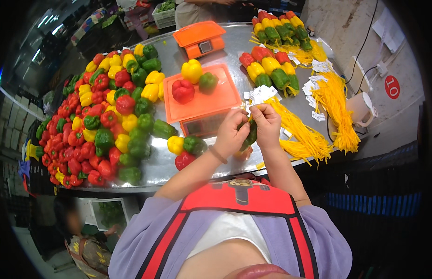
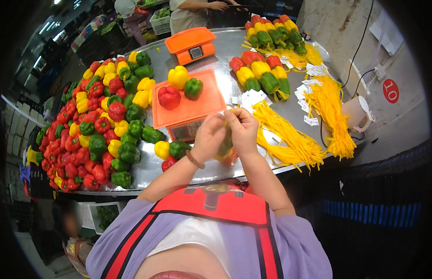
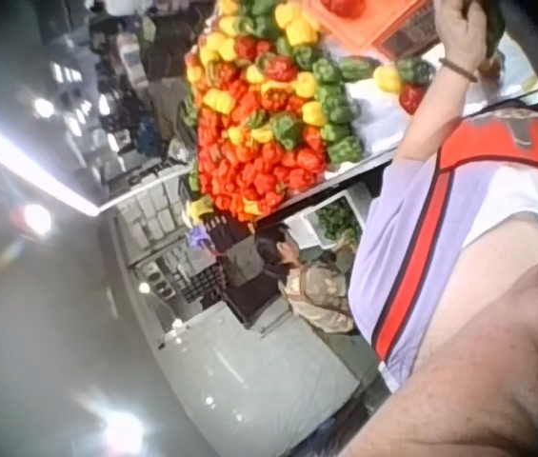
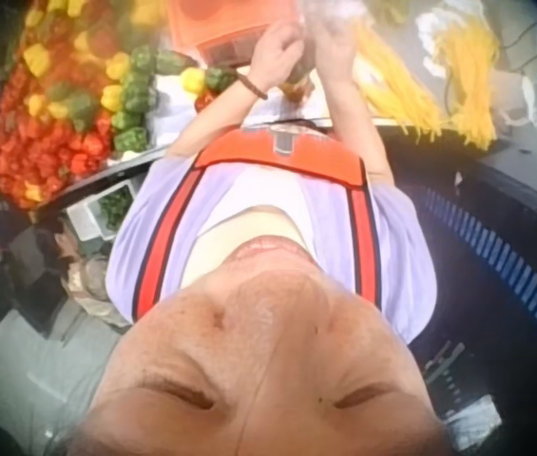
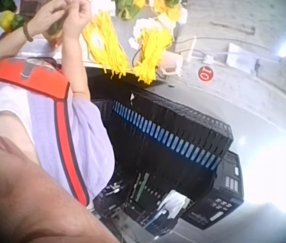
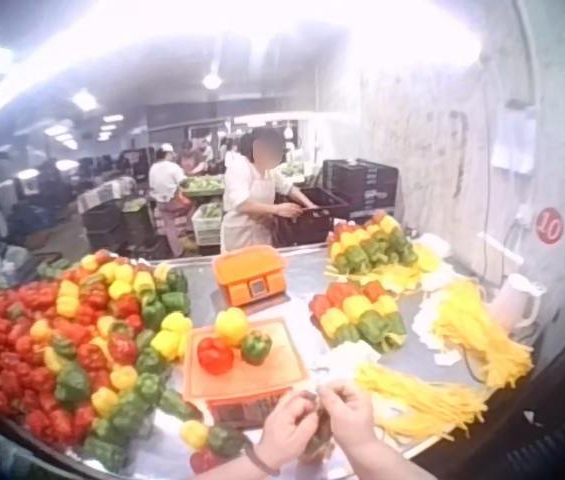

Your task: The person selects red, yellow, and green bell peppers from a bulk pile and threads them onto yellow plastic skewers. They tie the skewers into small bundles and place the finished bundles into black crates. The person also moves a hand truck and handles a phone briefly.

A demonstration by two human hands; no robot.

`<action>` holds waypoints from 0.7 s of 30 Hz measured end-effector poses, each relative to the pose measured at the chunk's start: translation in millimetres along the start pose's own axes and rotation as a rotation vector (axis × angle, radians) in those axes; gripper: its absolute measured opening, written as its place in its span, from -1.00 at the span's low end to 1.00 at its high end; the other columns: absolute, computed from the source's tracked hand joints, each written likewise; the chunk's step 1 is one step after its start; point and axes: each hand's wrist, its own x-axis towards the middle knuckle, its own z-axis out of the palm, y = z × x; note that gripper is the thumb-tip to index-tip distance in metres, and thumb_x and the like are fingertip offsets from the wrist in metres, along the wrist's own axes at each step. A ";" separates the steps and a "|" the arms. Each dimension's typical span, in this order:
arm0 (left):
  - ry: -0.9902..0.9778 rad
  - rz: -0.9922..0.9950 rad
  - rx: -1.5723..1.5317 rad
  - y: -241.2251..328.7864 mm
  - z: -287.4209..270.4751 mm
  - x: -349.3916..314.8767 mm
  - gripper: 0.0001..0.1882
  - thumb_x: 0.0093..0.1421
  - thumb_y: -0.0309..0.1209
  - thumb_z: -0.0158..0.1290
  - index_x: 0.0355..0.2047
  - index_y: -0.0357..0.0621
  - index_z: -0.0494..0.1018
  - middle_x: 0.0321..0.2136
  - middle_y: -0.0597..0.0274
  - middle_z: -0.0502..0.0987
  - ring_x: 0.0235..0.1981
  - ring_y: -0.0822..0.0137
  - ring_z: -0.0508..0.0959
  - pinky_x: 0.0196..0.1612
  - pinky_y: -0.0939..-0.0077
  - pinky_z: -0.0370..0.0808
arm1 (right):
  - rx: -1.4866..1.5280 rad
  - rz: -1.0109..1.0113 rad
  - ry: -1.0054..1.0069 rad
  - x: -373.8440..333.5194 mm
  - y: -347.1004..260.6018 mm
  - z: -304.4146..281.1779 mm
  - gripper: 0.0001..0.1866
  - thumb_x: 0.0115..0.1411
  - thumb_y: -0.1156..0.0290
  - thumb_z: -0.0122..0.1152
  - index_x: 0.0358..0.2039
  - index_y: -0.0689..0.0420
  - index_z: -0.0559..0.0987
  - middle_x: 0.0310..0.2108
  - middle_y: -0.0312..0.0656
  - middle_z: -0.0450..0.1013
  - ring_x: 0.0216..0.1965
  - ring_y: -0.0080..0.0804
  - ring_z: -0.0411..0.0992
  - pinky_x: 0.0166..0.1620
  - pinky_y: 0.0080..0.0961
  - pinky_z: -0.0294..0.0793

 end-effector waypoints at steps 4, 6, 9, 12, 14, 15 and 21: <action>-0.153 -0.104 -0.260 -13.3 -7.5 3.0 -0.72 0.14 -0.49 0.01 -0.13 -0.19 0.33 0.00 0.11 0.34 0.05 0.21 0.37 0.09 0.38 0.30 | -0.130 -0.030 -0.071 12.4 -11.9 0.2 -0.87 0.21 0.40 0.20 -0.40 0.19 0.53 -0.52 -0.42 0.40 -0.49 -0.71 0.29 -0.38 -0.75 0.29; -0.325 -0.246 -0.593 -28.3 -23.5 0.1 -0.28 0.12 -0.47 0.11 0.24 -0.12 0.03 0.19 0.09 0.17 0.19 0.29 0.23 0.23 0.34 0.19 | -0.058 0.102 -0.134 27.0 -9.3 -3.8 -0.83 0.23 0.36 0.18 -0.39 0.21 0.54 -0.52 -0.42 0.40 -0.49 -0.70 0.29 -0.37 -0.74 0.31; -0.285 -0.255 -0.530 -58.5 -18.2 -18.1 -0.08 -0.01 -0.40 0.28 0.28 -0.12 -0.02 0.18 0.09 0.19 0.20 0.26 0.24 0.22 0.35 0.21 | 0.077 0.246 -0.273 40.9 21.2 -25.0 -0.67 0.26 0.27 0.14 -0.06 0.21 0.46 -0.24 -0.23 0.44 -0.23 -0.54 0.39 -0.15 -0.60 0.39; -0.072 -0.362 -0.707 -62.7 -15.0 -13.6 -0.21 0.00 -0.37 0.29 0.20 -0.20 0.16 0.06 0.19 0.38 0.11 0.29 0.35 0.18 0.36 0.27 | 0.077 0.249 -0.333 34.2 55.2 -47.4 -0.33 0.22 0.21 0.17 0.27 0.10 0.16 0.11 -0.10 0.30 0.13 -0.30 0.28 0.15 -0.35 0.27; 0.022 -0.445 -0.831 -48.0 -19.6 5.6 -0.36 0.11 -0.20 0.19 0.14 -0.18 0.23 0.00 0.21 0.42 0.03 0.30 0.42 0.11 0.35 0.35 | -0.127 0.437 -0.548 12.2 71.4 -73.3 -0.24 0.12 0.20 0.25 0.27 0.12 0.16 0.11 -0.11 0.31 0.13 -0.30 0.29 0.16 -0.35 0.25; 0.093 -0.558 -0.894 -48.8 -21.3 11.6 -0.39 0.16 -0.14 0.14 0.12 -0.17 0.25 -0.01 0.21 0.43 0.02 0.29 0.43 0.10 0.34 0.37 | -0.230 0.531 -0.643 -3.1 72.5 -82.3 -0.19 0.08 0.19 0.30 0.27 0.13 0.16 0.10 -0.11 0.31 0.12 -0.30 0.29 0.16 -0.35 0.25; -0.400 -0.587 -1.215 -26.3 -19.3 35.7 -0.29 0.19 0.02 0.05 0.21 -0.14 0.17 0.11 0.14 0.34 0.11 0.25 0.37 0.11 0.30 0.38 | -0.076 0.537 -0.563 -39.3 3.2 -63.7 -0.29 -0.01 0.24 0.36 0.13 0.20 0.31 -0.05 -0.17 0.42 -0.04 -0.41 0.39 0.05 -0.43 0.35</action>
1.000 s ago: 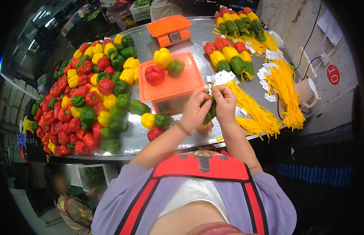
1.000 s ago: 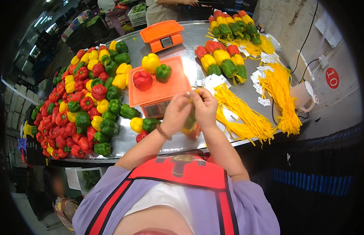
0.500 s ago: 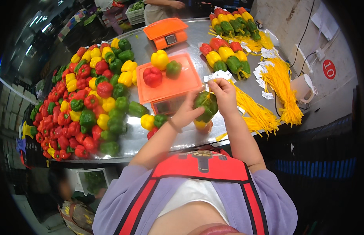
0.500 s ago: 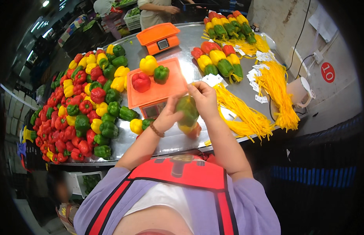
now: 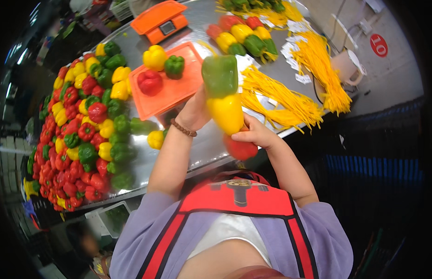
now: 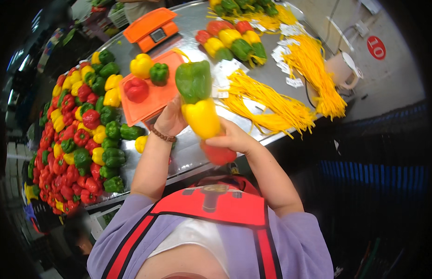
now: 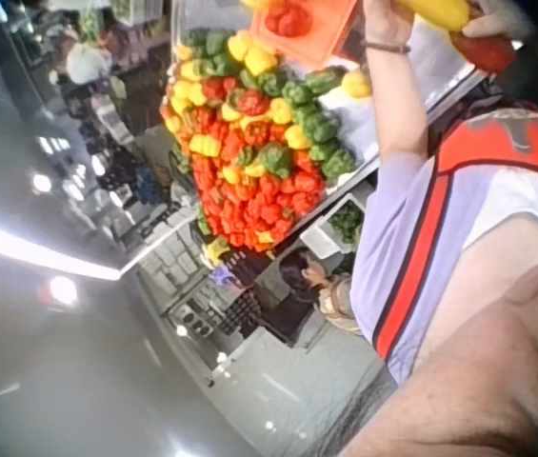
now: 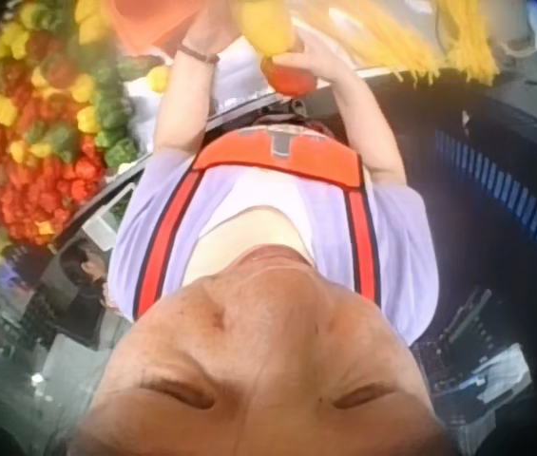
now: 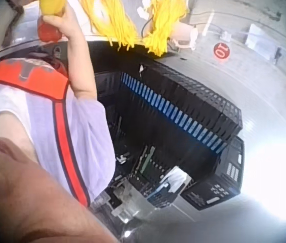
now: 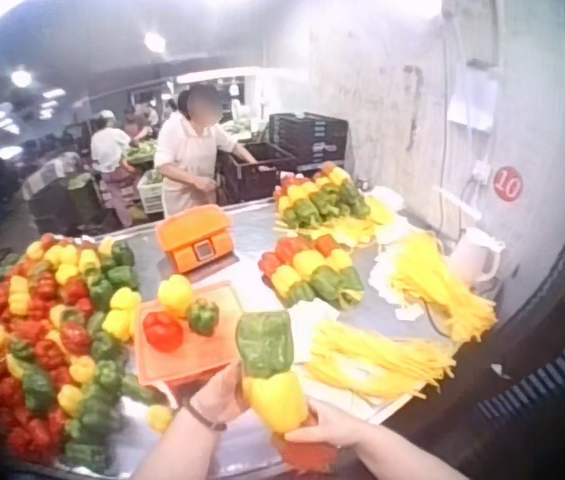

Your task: The person selects red, yellow, and green bell peppers from a bulk pile and threads them onto yellow plastic skewers. They tie the skewers into small bundles and place the finished bundles into black crates. The person also moves a hand truck and handles a phone briefly.

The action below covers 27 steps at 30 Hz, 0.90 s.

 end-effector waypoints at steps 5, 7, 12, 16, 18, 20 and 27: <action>-0.098 0.014 -0.076 -49.1 21.0 16.6 -0.06 0.02 0.07 0.20 0.26 -0.18 0.09 0.20 0.07 0.24 0.21 0.13 0.28 0.17 0.21 0.35 | 0.375 0.097 -0.112 -42.3 -5.5 -15.2 -0.26 0.04 0.08 0.31 0.15 0.20 0.29 -0.05 -0.16 0.40 -0.03 -0.42 0.39 0.06 -0.43 0.36; -0.081 0.018 -0.085 -67.1 29.1 20.4 -0.09 0.05 0.05 0.19 0.25 -0.19 0.09 0.19 0.07 0.25 0.20 0.13 0.28 0.16 0.19 0.35 | 0.448 0.061 -0.008 -61.4 7.8 -16.1 -0.23 0.03 0.06 0.32 0.17 0.20 0.27 -0.03 -0.16 0.39 -0.01 -0.42 0.38 0.07 -0.44 0.35; 0.064 -0.104 -0.258 -118.1 61.4 23.5 -0.09 0.07 0.14 0.11 0.27 -0.11 0.07 0.20 0.11 0.24 0.20 0.09 0.28 0.16 0.08 0.35 | 0.385 -0.043 0.093 -126.3 14.8 -15.6 -0.19 0.00 0.12 0.36 0.19 0.20 0.24 0.01 -0.16 0.36 0.03 -0.42 0.35 0.10 -0.45 0.33; -0.264 -0.217 -0.401 -169.5 115.5 21.6 -0.03 0.06 0.21 0.07 0.32 -0.02 -0.04 0.25 0.09 0.15 0.18 0.00 0.30 0.17 -0.10 0.30 | 0.622 -0.123 0.051 -200.0 30.7 -13.5 -0.25 0.01 0.15 0.36 0.15 0.20 0.29 0.01 -0.13 0.37 0.04 -0.34 0.35 0.11 -0.39 0.33; -0.218 -0.279 -0.349 -203.1 136.2 24.6 -0.15 0.16 0.13 0.01 0.30 -0.08 0.01 0.24 0.07 0.18 0.18 0.04 0.30 0.16 0.00 0.34 | 0.755 -0.171 0.099 -238.7 51.7 -18.8 -0.28 0.07 0.12 0.31 0.15 0.19 0.29 0.00 -0.14 0.39 0.03 -0.34 0.37 0.10 -0.39 0.35; -0.108 -0.342 -0.258 -237.0 155.1 34.4 -0.24 0.23 0.06 -0.03 0.27 -0.13 0.06 0.20 0.05 0.25 0.16 0.07 0.34 0.14 0.06 0.36 | 0.771 -0.211 0.257 -277.4 76.2 -28.7 -0.32 0.12 0.10 0.26 0.15 0.19 0.29 -0.01 -0.15 0.39 0.01 -0.36 0.38 0.07 -0.40 0.38; 0.152 -0.533 -0.261 -350.7 233.1 65.6 -0.55 0.27 -0.02 -0.08 -0.01 -0.08 0.36 -0.13 0.17 0.51 -0.09 0.17 0.49 0.02 0.17 0.42 | 0.732 -0.131 0.615 -403.7 106.0 -70.5 -0.40 0.19 0.04 0.16 0.13 0.12 0.31 -0.07 -0.22 0.42 -0.11 -0.45 0.44 -0.12 -0.50 0.49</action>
